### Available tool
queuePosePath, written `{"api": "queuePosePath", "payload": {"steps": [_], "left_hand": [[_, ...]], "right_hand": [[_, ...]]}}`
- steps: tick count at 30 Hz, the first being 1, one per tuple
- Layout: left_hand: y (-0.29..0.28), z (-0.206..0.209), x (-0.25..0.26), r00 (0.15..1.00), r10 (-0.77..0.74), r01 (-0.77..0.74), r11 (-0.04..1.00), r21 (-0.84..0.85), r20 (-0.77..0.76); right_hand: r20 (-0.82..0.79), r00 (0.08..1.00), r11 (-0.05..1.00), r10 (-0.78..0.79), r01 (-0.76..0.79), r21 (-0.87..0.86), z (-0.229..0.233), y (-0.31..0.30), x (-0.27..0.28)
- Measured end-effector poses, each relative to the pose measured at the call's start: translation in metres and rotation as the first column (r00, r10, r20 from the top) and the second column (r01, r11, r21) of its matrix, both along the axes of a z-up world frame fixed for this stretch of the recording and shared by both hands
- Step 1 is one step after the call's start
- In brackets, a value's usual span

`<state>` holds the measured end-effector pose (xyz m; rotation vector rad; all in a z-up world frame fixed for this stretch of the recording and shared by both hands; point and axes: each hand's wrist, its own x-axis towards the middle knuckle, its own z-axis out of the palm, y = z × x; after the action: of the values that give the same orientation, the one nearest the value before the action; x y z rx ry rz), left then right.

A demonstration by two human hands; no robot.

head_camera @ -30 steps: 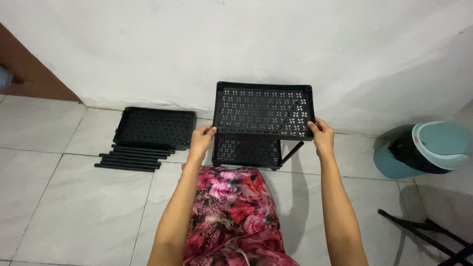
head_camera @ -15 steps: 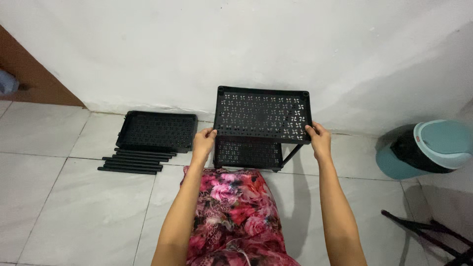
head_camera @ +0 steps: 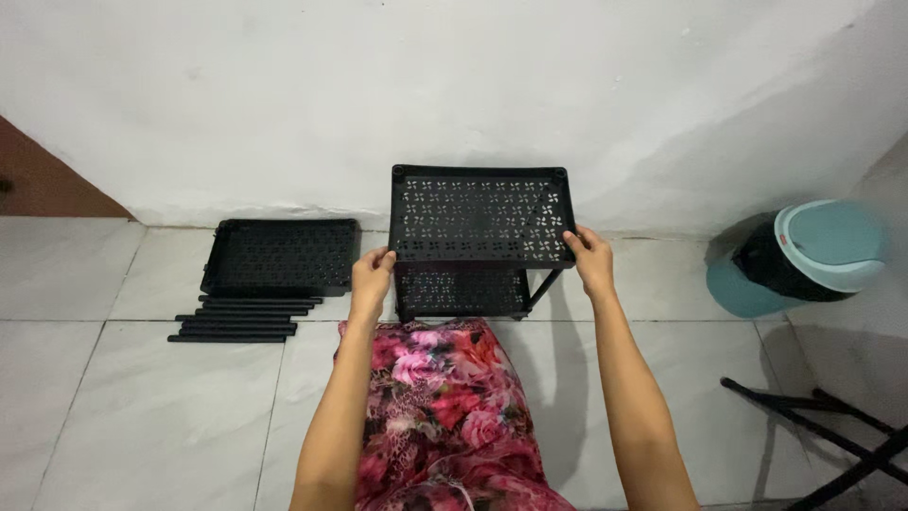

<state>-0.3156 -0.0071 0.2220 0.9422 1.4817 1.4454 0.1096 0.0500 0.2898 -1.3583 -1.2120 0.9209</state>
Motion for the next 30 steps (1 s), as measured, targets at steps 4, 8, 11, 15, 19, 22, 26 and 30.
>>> {"api": "queuePosePath", "payload": {"steps": [4, 8, 11, 15, 19, 22, 26, 30], "left_hand": [[-0.002, 0.0, 0.0, 0.999, 0.003, -0.003, 1.0, -0.007, 0.039], [-0.002, 0.003, 0.0, 0.999, 0.021, -0.02, 0.999, -0.038, 0.033], [-0.003, 0.006, 0.002, 0.999, 0.029, -0.028, 0.999, -0.028, 0.032], [-0.007, 0.008, 0.0, 0.997, 0.038, -0.036, 0.999, -0.022, 0.071], [-0.008, 0.013, 0.0, 0.992, 0.049, -0.045, 0.998, -0.041, 0.114], [-0.011, 0.016, 0.001, 0.989, 0.054, -0.05, 0.998, -0.033, 0.137], [-0.012, 0.019, -0.001, 0.986, 0.07, -0.06, 0.996, -0.07, 0.152], [-0.011, 0.016, -0.001, 0.982, 0.082, -0.064, 0.992, -0.106, 0.169]], "right_hand": [[0.114, 0.993, 1.0, -0.025, 0.025, 0.009, -0.01, 0.006, 0.002], [0.197, 0.979, 0.998, -0.044, 0.034, 0.051, -0.013, 0.002, 0.002], [0.244, 0.966, 0.996, -0.084, 0.074, 0.049, -0.009, -0.001, -0.001], [0.348, 0.93, 0.993, -0.116, 0.105, 0.05, -0.005, 0.0, -0.005], [0.411, 0.903, 0.992, -0.123, 0.114, 0.046, -0.003, -0.001, -0.009], [0.427, 0.895, 0.992, -0.125, 0.105, 0.071, -0.003, -0.001, -0.011], [0.448, 0.888, 0.995, -0.102, 0.099, 0.029, -0.002, 0.003, -0.014], [0.606, 0.79, 0.995, -0.098, 0.094, 0.038, -0.017, 0.012, -0.007]]}}
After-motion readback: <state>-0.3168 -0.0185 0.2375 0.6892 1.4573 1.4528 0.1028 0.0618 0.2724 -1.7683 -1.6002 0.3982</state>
